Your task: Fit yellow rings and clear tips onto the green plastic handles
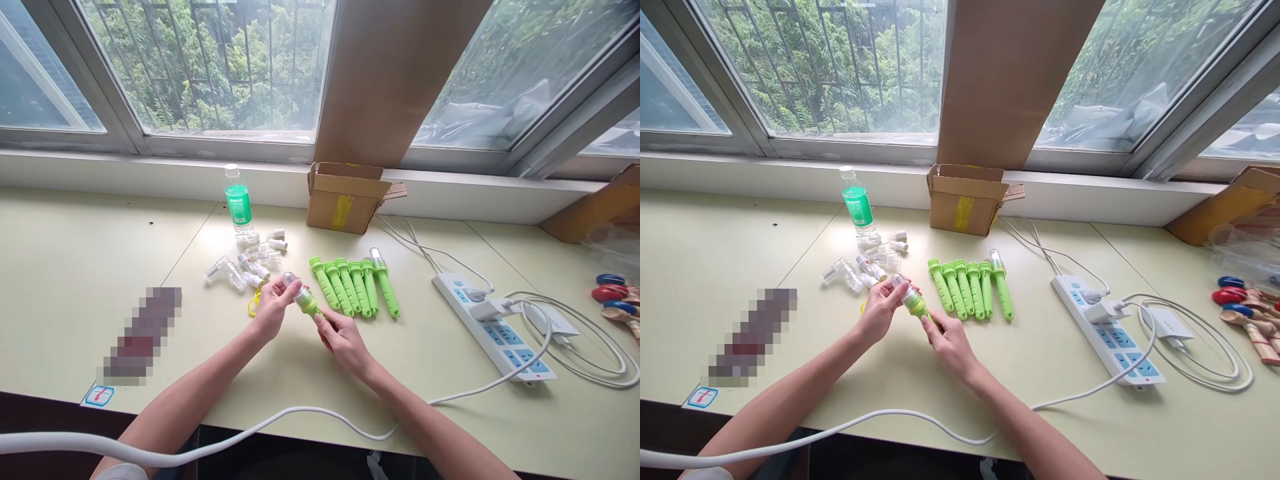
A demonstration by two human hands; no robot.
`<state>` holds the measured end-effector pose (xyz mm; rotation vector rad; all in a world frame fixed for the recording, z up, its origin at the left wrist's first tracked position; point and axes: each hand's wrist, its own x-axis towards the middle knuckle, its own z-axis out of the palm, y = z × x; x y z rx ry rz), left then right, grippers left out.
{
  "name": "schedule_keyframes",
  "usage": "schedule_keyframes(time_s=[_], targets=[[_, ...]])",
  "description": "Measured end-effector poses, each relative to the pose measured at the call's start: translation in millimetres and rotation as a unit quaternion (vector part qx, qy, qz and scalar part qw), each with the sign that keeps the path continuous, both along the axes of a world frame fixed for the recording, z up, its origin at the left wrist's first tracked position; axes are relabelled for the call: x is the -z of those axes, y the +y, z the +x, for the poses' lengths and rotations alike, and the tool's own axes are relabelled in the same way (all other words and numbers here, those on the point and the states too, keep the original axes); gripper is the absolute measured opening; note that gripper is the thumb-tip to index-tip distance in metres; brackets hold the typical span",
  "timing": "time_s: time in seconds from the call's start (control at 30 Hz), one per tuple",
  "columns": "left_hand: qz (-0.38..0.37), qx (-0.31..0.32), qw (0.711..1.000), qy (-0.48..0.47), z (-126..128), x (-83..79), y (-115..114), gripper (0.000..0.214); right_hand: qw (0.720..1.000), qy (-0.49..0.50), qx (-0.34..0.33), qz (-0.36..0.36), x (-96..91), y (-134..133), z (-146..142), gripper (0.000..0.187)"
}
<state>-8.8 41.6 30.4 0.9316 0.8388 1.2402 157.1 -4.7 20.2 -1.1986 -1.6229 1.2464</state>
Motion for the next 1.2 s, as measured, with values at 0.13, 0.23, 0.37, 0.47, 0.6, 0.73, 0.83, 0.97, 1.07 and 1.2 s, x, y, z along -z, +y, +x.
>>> schedule_keyframes(time_s=[0.13, 0.23, 0.37, 0.47, 0.6, 0.73, 0.83, 0.97, 1.07, 1.2], targets=[[0.012, 0.019, 1.0, -0.009, -2, -4.7, 0, 0.03, 0.951, 0.185, -0.079, -0.234, 0.3, 3, 3, 0.036], [0.015, 0.038, 0.999, -0.034, -3, -8.1, 0, 0.03, 0.883, 0.273, -0.126, -0.361, -1.0, 6, 8, 0.035], [0.017, 0.06, 0.996, -0.056, -3, -8.8, 1, 0.032, 0.849, 0.307, -0.147, -0.403, -3.0, 8, 11, 0.034], [0.007, 0.046, 0.998, -0.041, -2, -5.7, 2, 0.036, 0.893, 0.271, -0.118, -0.338, -3.2, 7, 7, 0.035], [0.01, 0.003, 1.0, 0.005, 1, -2.0, 1, 0.038, 0.963, 0.169, -0.036, -0.207, -0.4, 4, 1, 0.036], [0.02, -0.019, 0.999, 0.027, 4, 0.9, -1, 0.034, 0.998, 0.003, 0.053, -0.022, 3.5, 3, 1, 0.035], [0.005, -0.031, 0.999, 0.026, 5, 4.4, -2, 0.038, 0.977, -0.137, 0.091, 0.134, 4.7, 4, 4, 0.029], [-0.004, -0.027, 0.999, 0.018, 6, 6.6, -2, 0.038, 0.965, -0.184, 0.061, 0.175, 3.0, 4, 5, 0.03], [0.004, -0.014, 1.0, 0.024, 4, 4.8, -1, 0.034, 0.977, -0.149, 0.044, 0.149, -0.5, 1, 2, 0.028], [0.017, -0.003, 0.999, 0.034, 1, 2.2, 0, 0.03, 0.994, -0.068, 0.036, 0.079, -3.3, -2, -2, 0.031]])
